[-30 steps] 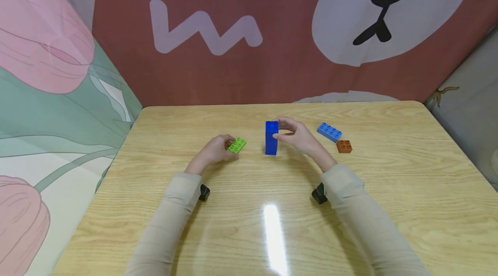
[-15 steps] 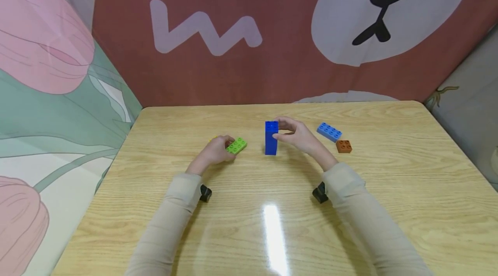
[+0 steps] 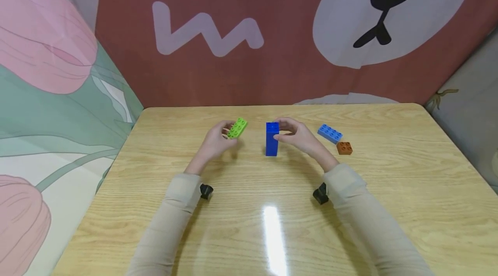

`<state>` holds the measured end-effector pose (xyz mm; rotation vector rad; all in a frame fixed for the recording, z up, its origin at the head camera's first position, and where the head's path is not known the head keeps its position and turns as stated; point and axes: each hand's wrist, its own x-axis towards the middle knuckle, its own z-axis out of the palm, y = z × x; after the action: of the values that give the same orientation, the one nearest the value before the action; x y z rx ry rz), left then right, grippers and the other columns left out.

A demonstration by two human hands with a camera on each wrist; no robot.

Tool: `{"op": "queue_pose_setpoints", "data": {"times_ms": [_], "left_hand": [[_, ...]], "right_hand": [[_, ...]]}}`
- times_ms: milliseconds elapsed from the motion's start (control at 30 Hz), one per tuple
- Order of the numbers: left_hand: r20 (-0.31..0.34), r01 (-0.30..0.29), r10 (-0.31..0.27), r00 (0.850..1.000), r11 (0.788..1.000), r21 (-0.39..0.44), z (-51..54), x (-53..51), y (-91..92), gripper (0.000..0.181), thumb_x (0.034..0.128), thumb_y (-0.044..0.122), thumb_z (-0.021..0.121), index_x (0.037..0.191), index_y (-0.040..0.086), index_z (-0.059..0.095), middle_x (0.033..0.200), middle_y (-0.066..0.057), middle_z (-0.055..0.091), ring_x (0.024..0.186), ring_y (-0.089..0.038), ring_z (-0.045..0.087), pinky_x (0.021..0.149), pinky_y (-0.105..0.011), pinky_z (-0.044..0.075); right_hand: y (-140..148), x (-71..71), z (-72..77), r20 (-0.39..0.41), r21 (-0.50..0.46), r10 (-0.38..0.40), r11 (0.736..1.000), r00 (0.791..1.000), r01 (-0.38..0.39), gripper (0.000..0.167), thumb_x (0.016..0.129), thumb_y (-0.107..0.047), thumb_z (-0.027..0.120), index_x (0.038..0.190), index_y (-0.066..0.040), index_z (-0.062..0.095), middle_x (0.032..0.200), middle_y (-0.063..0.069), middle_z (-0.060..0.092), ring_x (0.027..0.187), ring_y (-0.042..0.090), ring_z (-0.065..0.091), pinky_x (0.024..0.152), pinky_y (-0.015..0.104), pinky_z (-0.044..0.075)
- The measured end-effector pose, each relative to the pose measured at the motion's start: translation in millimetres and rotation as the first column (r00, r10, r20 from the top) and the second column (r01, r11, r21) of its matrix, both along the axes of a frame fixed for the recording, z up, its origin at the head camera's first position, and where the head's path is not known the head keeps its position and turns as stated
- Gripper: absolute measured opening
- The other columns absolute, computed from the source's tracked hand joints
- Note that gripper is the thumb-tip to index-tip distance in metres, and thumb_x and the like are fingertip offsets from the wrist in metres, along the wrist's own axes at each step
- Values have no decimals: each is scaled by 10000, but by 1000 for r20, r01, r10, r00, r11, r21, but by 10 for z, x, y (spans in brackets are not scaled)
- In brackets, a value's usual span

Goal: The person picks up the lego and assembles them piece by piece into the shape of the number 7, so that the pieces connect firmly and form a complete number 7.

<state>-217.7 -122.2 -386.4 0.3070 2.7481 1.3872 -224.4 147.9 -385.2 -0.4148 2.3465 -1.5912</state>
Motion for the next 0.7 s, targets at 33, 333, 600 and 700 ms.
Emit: {"op": "queue_pose_setpoints", "data": {"times_ms": [33,333,600,700], "left_hand": [[-17,-2,2,1000,1000,5,19,4,19,550,820,87,661,1342,26,497,1211,-175,576,1067,-313,583,902,-392,523],[-136,33,-25,990,998,55,167,59,224,526,808,82,674,1309,16,528,1198,-173,580,1032,-299,588,919,-403,530],[-164,79,-69,984,995,54,236,81,376,485,821,86,675,1292,34,568,1208,-165,568,1056,-279,563,935,-445,528],[-167,103,-97,981,994,28,253,76,431,475,833,102,672,1295,46,576,1220,-157,572,1061,-266,558,933,-432,527]], "right_hand": [[3,-2,-2,-3,1,1,1000,1000,-1,495,929,-197,628,1381,-94,453,1382,164,507,1317,328,455,1053,509,443],[13,-13,-12,-30,-9,15,1000,999,-15,519,925,-208,634,1397,-94,448,1403,154,492,1311,332,463,1043,505,455],[-9,-14,33,-136,-87,16,996,991,-28,536,946,-183,601,1429,-64,402,1450,189,443,1346,324,424,1117,500,373],[-16,2,62,-151,-99,14,995,988,-29,527,955,-190,587,1439,-93,402,1459,177,438,1356,328,413,1118,505,370]]}}
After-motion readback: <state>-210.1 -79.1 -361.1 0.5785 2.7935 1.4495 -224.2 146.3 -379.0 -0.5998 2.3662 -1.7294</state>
